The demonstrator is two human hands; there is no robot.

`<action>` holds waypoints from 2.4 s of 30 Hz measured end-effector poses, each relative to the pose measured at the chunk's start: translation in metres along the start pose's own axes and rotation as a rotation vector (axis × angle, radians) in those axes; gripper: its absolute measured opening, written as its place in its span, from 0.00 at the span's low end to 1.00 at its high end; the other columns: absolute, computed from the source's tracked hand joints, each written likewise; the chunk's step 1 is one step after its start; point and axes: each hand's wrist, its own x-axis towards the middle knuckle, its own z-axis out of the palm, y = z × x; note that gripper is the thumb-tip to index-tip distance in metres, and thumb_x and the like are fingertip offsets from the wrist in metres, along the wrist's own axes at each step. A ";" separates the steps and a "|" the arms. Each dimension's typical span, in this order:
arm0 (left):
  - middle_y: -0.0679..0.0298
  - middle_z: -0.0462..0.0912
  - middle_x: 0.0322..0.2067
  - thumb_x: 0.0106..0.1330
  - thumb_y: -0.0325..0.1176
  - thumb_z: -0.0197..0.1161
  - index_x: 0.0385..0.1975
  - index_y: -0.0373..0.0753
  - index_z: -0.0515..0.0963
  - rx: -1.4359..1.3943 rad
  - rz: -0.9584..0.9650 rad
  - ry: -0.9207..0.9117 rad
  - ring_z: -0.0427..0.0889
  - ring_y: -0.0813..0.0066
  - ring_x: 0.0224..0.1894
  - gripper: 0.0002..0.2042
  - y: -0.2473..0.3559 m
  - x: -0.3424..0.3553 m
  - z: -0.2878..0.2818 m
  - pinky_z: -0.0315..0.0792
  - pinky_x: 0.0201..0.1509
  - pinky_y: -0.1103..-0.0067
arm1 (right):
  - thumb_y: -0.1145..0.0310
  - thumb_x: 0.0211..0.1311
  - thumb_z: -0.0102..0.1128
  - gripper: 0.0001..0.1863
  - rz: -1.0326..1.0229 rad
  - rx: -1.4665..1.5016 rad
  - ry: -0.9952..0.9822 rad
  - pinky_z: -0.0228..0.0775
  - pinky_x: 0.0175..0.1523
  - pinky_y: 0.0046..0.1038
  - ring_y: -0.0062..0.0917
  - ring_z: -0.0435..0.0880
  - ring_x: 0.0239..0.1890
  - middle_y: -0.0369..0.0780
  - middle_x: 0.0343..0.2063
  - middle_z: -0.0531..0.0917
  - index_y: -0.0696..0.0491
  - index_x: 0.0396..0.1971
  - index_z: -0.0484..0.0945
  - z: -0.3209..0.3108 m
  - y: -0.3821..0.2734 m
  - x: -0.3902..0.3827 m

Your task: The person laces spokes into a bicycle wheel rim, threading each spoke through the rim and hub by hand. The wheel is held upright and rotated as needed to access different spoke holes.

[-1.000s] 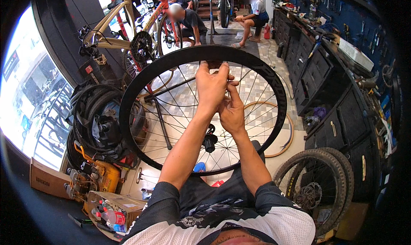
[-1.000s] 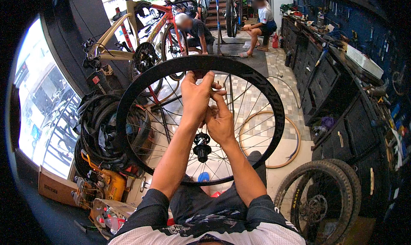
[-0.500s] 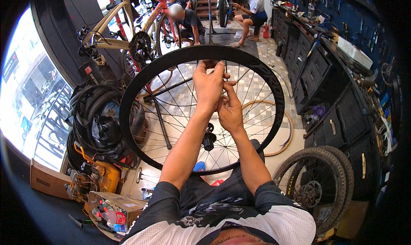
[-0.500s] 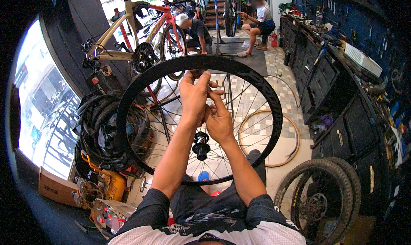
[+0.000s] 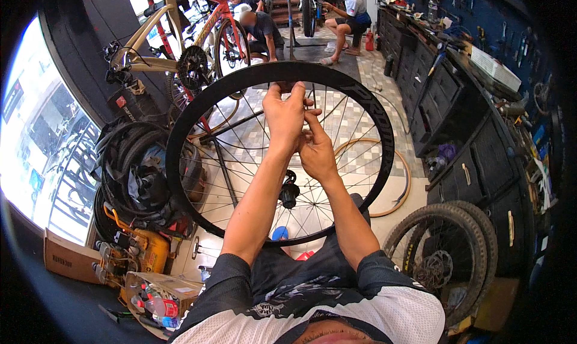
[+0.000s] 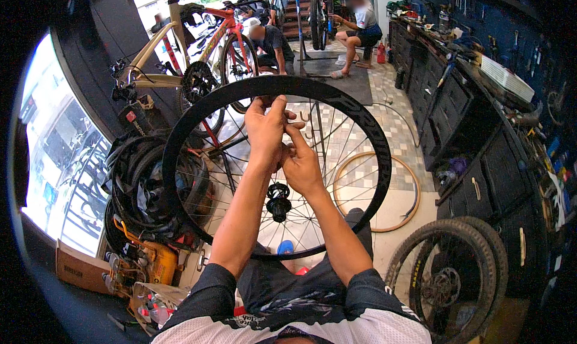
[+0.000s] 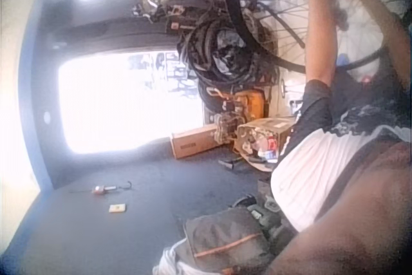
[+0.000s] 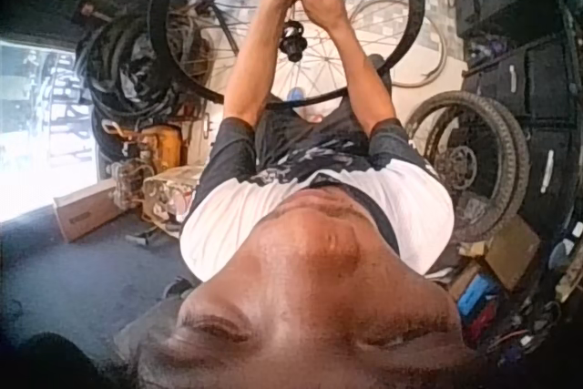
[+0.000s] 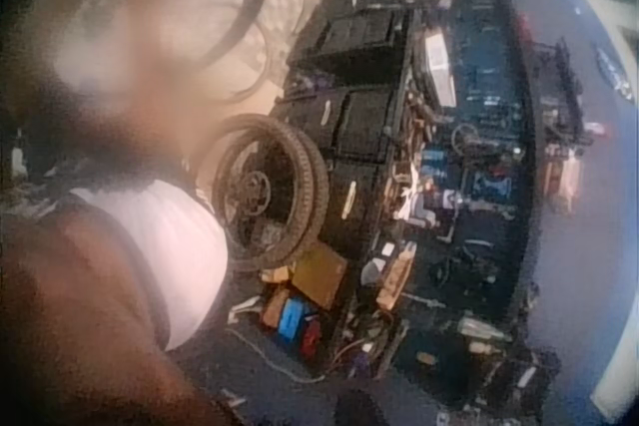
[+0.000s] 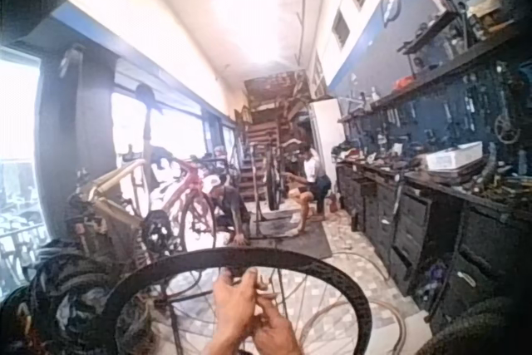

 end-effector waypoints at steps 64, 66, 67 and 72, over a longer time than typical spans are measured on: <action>0.45 0.84 0.28 0.72 0.36 0.60 0.35 0.31 0.81 1.047 -0.052 -0.398 0.84 0.43 0.34 0.12 -0.003 -0.092 -0.185 0.73 0.37 0.60 | 0.43 0.73 0.61 0.26 0.054 -0.483 0.373 0.67 0.30 0.20 0.14 0.74 0.24 0.31 0.24 0.78 0.57 0.38 0.81 -0.182 -0.021 -0.011; 0.46 0.85 0.28 0.73 0.35 0.60 0.38 0.30 0.82 0.947 -0.096 -0.321 0.85 0.49 0.31 0.12 -0.017 -0.104 -0.188 0.74 0.37 0.64 | 0.43 0.72 0.61 0.26 -0.024 -0.573 0.289 0.64 0.32 0.18 0.13 0.73 0.26 0.30 0.24 0.77 0.56 0.40 0.81 -0.182 -0.040 0.010; 0.49 0.86 0.30 0.74 0.34 0.60 0.39 0.28 0.82 0.931 -0.152 -0.322 0.86 0.59 0.34 0.12 -0.025 -0.107 -0.192 0.76 0.39 0.68 | 0.42 0.72 0.62 0.27 -0.038 -0.584 0.278 0.64 0.33 0.19 0.13 0.73 0.26 0.30 0.24 0.77 0.56 0.40 0.81 -0.176 -0.047 0.018; 0.56 0.88 0.32 0.75 0.30 0.59 0.42 0.27 0.81 0.816 -0.223 -0.297 0.86 0.73 0.37 0.10 -0.035 -0.119 -0.191 0.79 0.44 0.74 | 0.39 0.69 0.62 0.32 -0.015 -0.698 0.230 0.70 0.39 0.25 0.21 0.78 0.32 0.35 0.29 0.80 0.59 0.47 0.82 -0.169 -0.060 0.030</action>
